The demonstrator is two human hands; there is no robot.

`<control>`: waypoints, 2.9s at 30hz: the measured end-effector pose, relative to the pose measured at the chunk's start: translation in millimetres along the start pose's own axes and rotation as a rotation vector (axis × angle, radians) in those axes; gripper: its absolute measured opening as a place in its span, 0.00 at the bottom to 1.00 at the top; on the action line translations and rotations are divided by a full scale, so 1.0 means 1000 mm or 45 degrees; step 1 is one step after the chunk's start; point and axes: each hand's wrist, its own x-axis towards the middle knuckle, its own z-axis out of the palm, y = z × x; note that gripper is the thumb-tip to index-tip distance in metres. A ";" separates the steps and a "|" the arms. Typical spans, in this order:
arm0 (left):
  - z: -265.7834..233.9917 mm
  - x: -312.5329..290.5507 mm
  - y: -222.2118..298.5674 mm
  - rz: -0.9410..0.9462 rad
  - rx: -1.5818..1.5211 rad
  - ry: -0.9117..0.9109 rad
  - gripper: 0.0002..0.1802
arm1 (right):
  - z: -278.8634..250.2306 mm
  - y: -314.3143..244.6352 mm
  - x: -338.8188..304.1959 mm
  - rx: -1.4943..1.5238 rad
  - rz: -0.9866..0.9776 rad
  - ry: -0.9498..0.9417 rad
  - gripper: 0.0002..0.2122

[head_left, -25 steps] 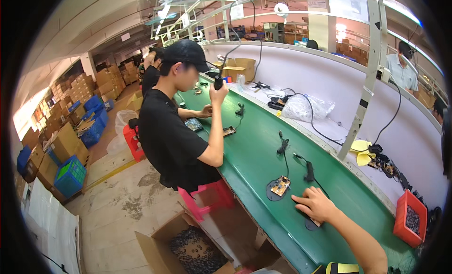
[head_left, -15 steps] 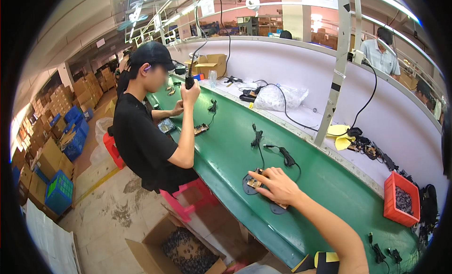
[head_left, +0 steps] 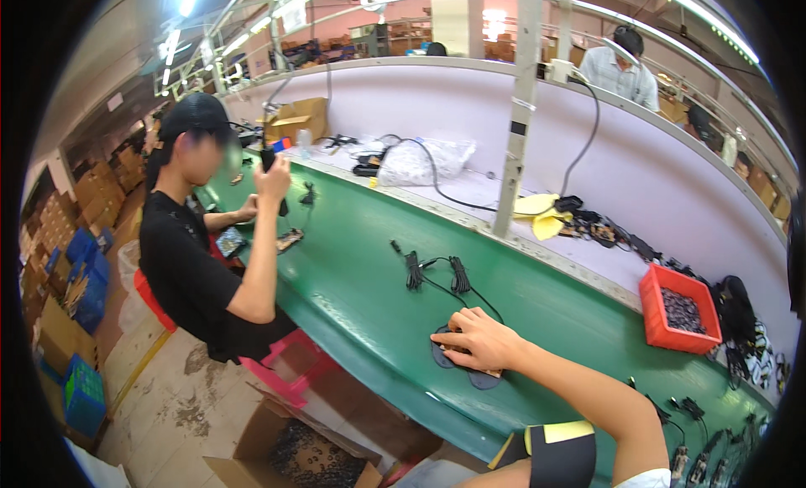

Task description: Manually assembling components on a printed circuit board for a computer mouse.

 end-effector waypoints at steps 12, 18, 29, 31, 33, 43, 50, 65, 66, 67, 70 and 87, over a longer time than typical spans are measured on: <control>0.013 0.002 -0.032 0.017 -0.185 0.044 0.28 | -0.086 -0.032 -0.221 -0.065 0.123 -0.081 0.20; 0.015 -0.002 -0.040 -0.004 -0.157 -0.031 0.22 | -0.094 -0.100 -0.269 0.156 0.905 0.822 0.13; 0.015 -0.012 -0.053 -0.231 0.033 -0.215 0.20 | -0.019 -0.249 -0.276 1.185 1.573 1.225 0.11; 0.018 -0.017 -0.044 -0.106 0.103 -0.137 0.21 | -0.026 -0.247 -0.275 1.143 1.603 1.196 0.11; 0.006 -0.018 -0.023 0.062 0.315 -0.116 0.25 | -0.034 -0.250 -0.273 1.103 1.601 0.899 0.12; -0.008 -0.032 -0.042 -0.064 -0.001 -0.039 0.28 | -0.009 -0.259 -0.279 1.152 1.446 1.064 0.15; -0.013 -0.037 -0.036 -0.159 -0.010 -0.097 0.28 | -0.013 -0.255 -0.272 0.946 1.475 1.096 0.19; -0.021 -0.021 -0.032 -0.045 -0.062 -0.231 0.35 | -0.026 -0.246 -0.245 0.136 1.385 0.551 0.16; -0.021 -0.020 -0.030 -0.002 -0.076 -0.230 0.36 | -0.027 -0.245 -0.244 0.058 1.330 0.478 0.17; -0.022 -0.023 -0.032 -0.145 -0.127 -0.274 0.36 | -0.031 -0.245 -0.246 -0.023 1.291 0.432 0.17; -0.027 -0.026 -0.032 -0.254 -0.099 -0.314 0.35 | -0.039 -0.244 -0.248 -0.037 1.286 0.358 0.16; -0.033 -0.020 -0.026 -0.082 0.024 -0.281 0.30 | -0.077 -0.132 -0.290 0.178 1.539 1.053 0.16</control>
